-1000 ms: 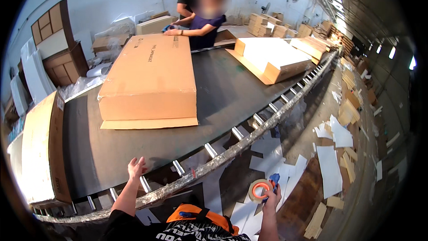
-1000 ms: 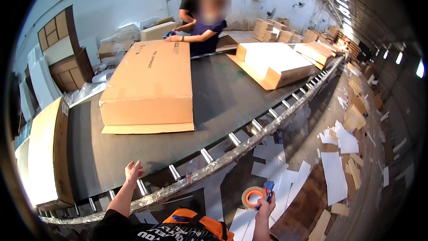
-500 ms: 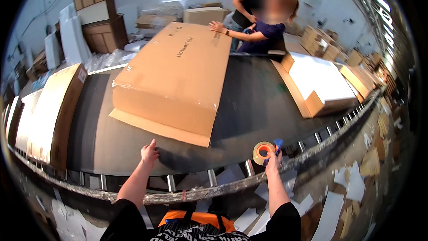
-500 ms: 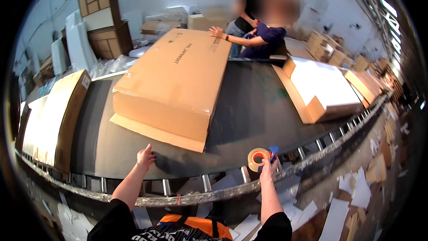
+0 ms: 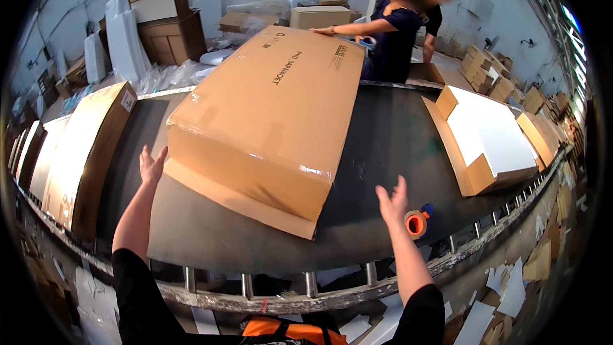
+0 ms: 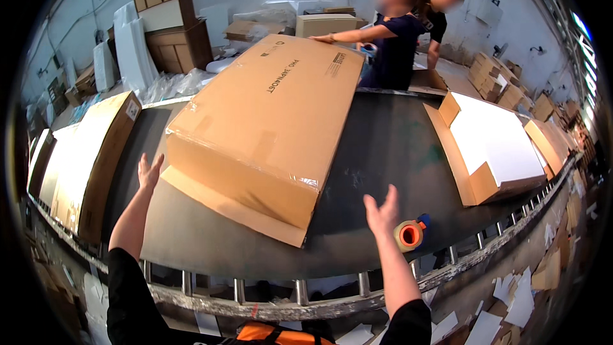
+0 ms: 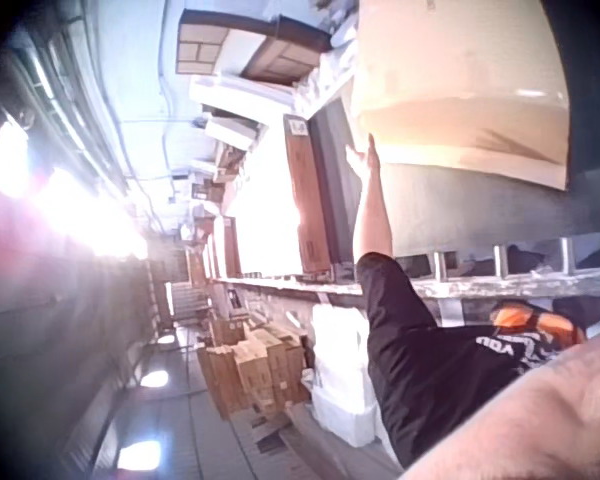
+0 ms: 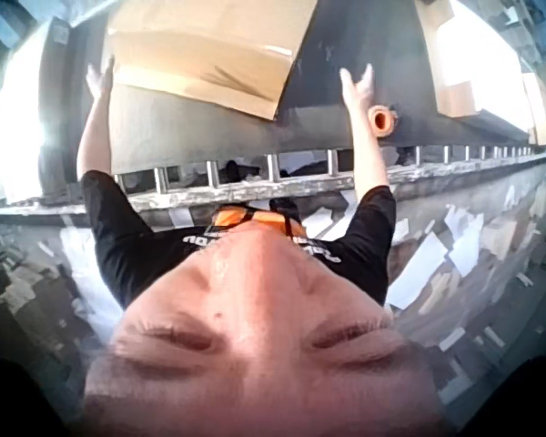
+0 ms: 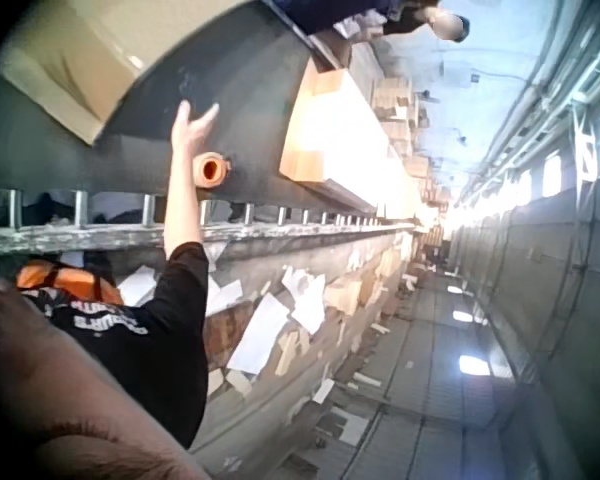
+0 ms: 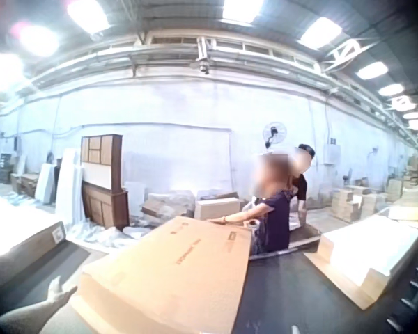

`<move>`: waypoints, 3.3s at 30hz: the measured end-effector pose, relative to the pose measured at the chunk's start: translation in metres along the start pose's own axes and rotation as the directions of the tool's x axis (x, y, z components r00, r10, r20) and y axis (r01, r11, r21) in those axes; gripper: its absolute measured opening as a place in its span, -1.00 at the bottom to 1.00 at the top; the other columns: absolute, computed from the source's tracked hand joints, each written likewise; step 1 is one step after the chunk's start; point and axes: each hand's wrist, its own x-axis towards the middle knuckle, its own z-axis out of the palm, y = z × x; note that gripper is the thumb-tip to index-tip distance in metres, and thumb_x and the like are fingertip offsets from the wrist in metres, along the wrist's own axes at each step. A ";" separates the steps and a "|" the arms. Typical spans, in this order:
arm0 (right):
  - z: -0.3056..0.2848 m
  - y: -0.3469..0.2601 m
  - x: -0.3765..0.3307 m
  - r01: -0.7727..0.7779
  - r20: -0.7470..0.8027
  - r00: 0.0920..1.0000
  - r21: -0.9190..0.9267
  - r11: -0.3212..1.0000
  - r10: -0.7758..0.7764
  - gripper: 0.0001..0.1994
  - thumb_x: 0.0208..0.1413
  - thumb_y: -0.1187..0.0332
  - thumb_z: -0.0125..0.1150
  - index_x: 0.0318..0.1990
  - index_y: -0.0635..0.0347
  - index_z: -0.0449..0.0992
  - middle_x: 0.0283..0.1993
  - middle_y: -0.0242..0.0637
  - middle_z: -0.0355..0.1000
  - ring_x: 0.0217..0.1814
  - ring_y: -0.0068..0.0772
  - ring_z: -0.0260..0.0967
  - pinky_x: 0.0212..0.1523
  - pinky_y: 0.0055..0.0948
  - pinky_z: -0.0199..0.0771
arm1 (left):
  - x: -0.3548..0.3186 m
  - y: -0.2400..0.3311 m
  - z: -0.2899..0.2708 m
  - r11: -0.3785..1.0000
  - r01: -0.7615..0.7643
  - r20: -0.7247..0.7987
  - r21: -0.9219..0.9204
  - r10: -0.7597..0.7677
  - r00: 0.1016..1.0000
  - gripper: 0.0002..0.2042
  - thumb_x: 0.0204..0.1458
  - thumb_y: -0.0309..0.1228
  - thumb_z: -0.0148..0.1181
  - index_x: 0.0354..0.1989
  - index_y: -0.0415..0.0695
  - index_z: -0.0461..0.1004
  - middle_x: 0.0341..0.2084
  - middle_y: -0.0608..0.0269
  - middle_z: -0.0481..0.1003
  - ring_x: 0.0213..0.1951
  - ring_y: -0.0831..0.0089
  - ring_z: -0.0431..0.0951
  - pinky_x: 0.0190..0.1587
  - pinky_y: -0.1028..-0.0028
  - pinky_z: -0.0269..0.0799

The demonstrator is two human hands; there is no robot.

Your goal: The person tapes large cardboard boxes moving on a conveyor belt using a tape dispenser.

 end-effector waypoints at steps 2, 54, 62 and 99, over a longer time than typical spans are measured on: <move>0.055 -0.054 0.018 -0.187 0.133 0.978 0.211 0.959 0.162 -0.11 -0.06 0.06 0.40 0.28 0.48 0.10 0.21 0.15 0.29 0.26 -0.07 0.27 0.24 -0.19 0.26 | 0.042 0.027 0.009 0.994 -0.064 -0.021 0.087 0.066 0.998 -0.03 -0.04 0.23 0.19 0.38 -0.23 0.04 0.33 -0.14 0.13 0.35 0.02 0.14 0.35 0.22 0.08; -0.106 0.017 -0.115 0.427 -0.061 0.904 0.047 0.903 -0.424 -0.48 0.04 0.20 -0.02 0.01 0.53 0.44 -0.15 0.16 0.51 -0.20 0.15 0.53 -0.14 -0.14 0.57 | -0.334 0.089 -0.027 0.369 -0.927 0.702 -0.070 0.678 0.217 0.15 -0.27 0.18 0.40 0.38 -0.31 -0.05 0.33 -0.45 -0.04 0.35 -0.45 -0.08 0.31 -0.27 -0.06; -0.113 0.034 -0.239 -0.479 -0.187 0.869 -0.079 0.874 0.459 -0.49 0.15 0.25 0.15 0.18 0.40 0.32 0.07 0.05 0.36 0.07 -0.06 0.33 0.17 -0.19 0.26 | -0.332 0.081 -0.015 0.199 -0.980 0.513 0.005 0.841 0.173 -0.03 -0.10 0.11 0.30 0.36 -0.30 0.04 0.28 -0.46 0.07 0.29 -0.49 0.06 0.26 -0.28 0.10; -0.147 0.113 -0.066 -0.506 0.100 0.646 0.798 0.327 0.757 -0.40 -0.24 0.75 -0.05 0.10 0.27 0.43 -0.03 -0.22 0.46 0.03 -0.26 0.46 0.00 -0.29 0.52 | -0.411 0.210 0.039 0.029 -0.998 0.678 -0.064 0.735 -0.022 -0.03 -0.32 -0.20 0.41 0.35 -0.27 0.11 0.30 -0.44 0.04 0.19 -0.63 0.11 0.22 -0.33 0.08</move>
